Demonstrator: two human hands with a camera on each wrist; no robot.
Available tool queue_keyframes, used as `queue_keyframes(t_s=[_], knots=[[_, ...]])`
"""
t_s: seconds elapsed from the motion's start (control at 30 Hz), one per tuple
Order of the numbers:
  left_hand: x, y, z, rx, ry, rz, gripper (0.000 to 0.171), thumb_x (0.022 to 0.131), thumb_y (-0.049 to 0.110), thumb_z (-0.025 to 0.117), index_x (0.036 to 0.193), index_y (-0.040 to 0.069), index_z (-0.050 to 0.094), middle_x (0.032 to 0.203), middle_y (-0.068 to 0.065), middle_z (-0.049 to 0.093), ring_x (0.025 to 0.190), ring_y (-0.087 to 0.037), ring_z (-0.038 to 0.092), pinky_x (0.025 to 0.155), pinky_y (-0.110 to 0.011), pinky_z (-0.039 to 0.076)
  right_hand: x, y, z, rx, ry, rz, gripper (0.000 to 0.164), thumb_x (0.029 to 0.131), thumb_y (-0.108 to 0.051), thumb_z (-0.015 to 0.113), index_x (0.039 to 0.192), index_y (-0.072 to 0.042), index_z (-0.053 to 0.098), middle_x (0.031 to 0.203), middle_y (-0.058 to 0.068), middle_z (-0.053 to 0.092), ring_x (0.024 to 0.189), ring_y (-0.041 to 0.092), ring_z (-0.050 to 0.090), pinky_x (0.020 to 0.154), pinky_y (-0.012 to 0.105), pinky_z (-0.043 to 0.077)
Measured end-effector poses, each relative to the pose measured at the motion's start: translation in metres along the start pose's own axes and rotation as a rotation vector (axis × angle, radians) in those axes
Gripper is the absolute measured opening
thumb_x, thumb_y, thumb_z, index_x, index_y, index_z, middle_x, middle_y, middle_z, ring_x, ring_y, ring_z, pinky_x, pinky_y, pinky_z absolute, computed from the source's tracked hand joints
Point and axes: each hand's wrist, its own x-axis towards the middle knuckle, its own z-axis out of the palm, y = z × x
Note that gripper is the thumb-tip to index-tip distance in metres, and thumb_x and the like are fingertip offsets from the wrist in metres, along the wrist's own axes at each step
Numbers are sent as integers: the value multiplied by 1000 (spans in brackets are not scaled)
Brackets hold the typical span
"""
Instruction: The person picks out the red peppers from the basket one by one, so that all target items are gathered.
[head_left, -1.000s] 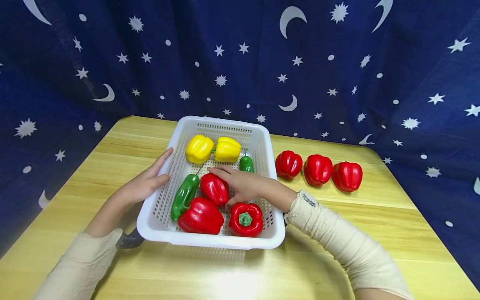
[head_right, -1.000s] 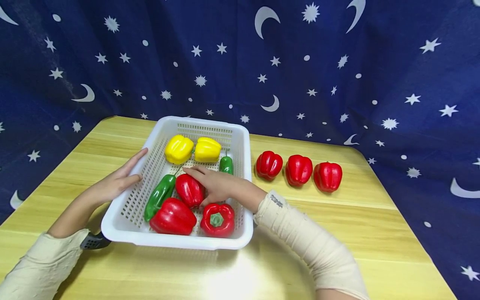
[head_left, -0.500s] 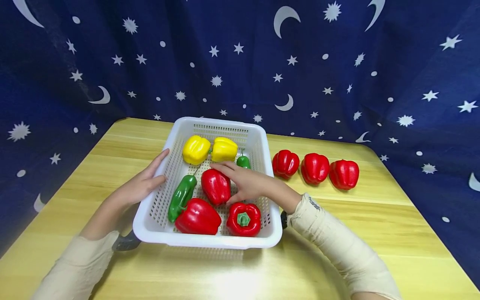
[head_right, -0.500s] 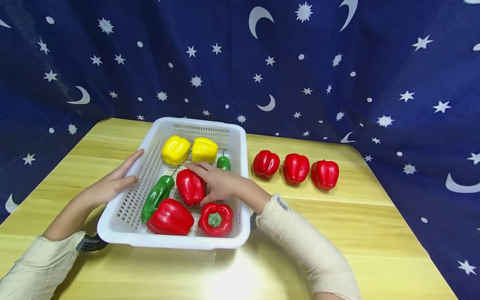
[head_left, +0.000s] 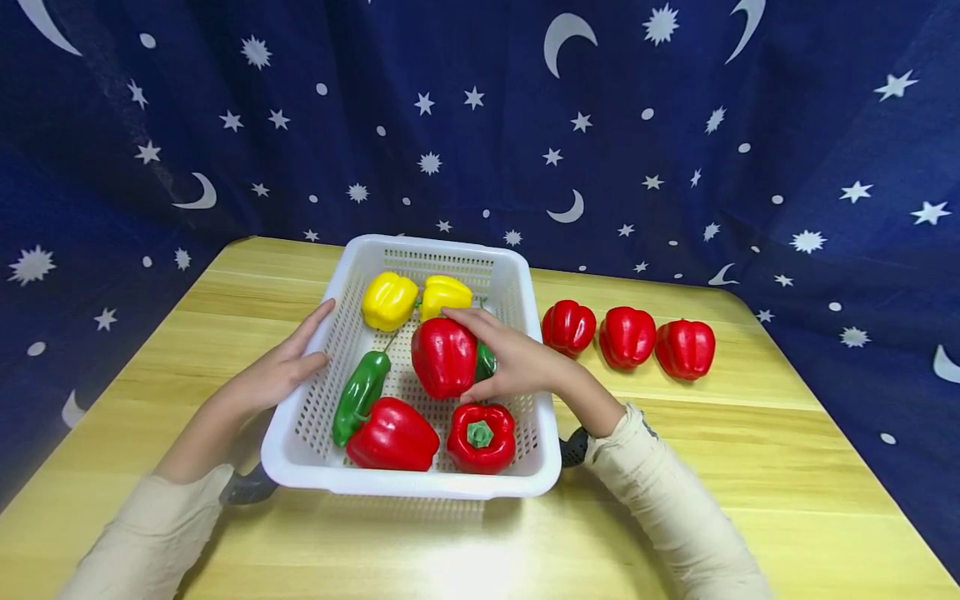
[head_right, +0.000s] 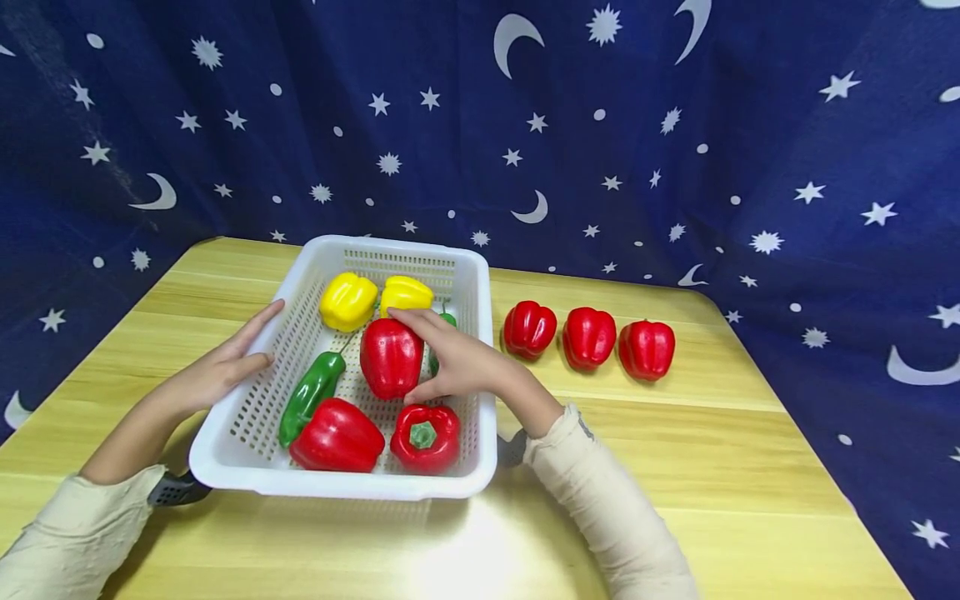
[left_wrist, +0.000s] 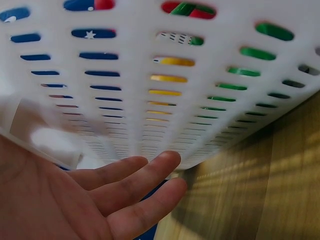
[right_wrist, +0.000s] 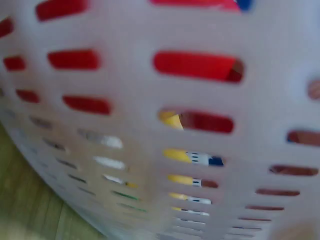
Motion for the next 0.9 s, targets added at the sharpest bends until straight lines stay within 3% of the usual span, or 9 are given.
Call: queue_keyframes(t_s=[0.3, 0.7, 0.9], knots=[[7, -1, 6, -2, -15, -16, 73, 92, 5, 32, 146, 28, -13, 150, -26, -4, 106, -54, 49, 59, -45, 57, -23, 9, -6, 82, 140, 9, 101, 64, -26, 82, 145, -19, 22, 143, 7, 32, 127, 24, 38, 97, 47, 45], [4, 2, 3, 22, -8, -13, 73, 92, 5, 32, 146, 28, -13, 149, -28, -2, 103, -54, 51, 57, -44, 57, -52, 17, -26, 119, 204, 46, 102, 63, -25, 83, 145, -22, 23, 140, 6, 36, 122, 23, 42, 93, 45, 48], [2, 0, 2, 38, -1, -7, 72, 93, 6, 32, 146, 27, -13, 150, -27, -4, 105, -57, 48, 56, -43, 57, -72, 20, -41, 152, 242, 42, 101, 63, -16, 82, 145, -18, 22, 138, 8, 36, 119, 23, 44, 89, 41, 51]])
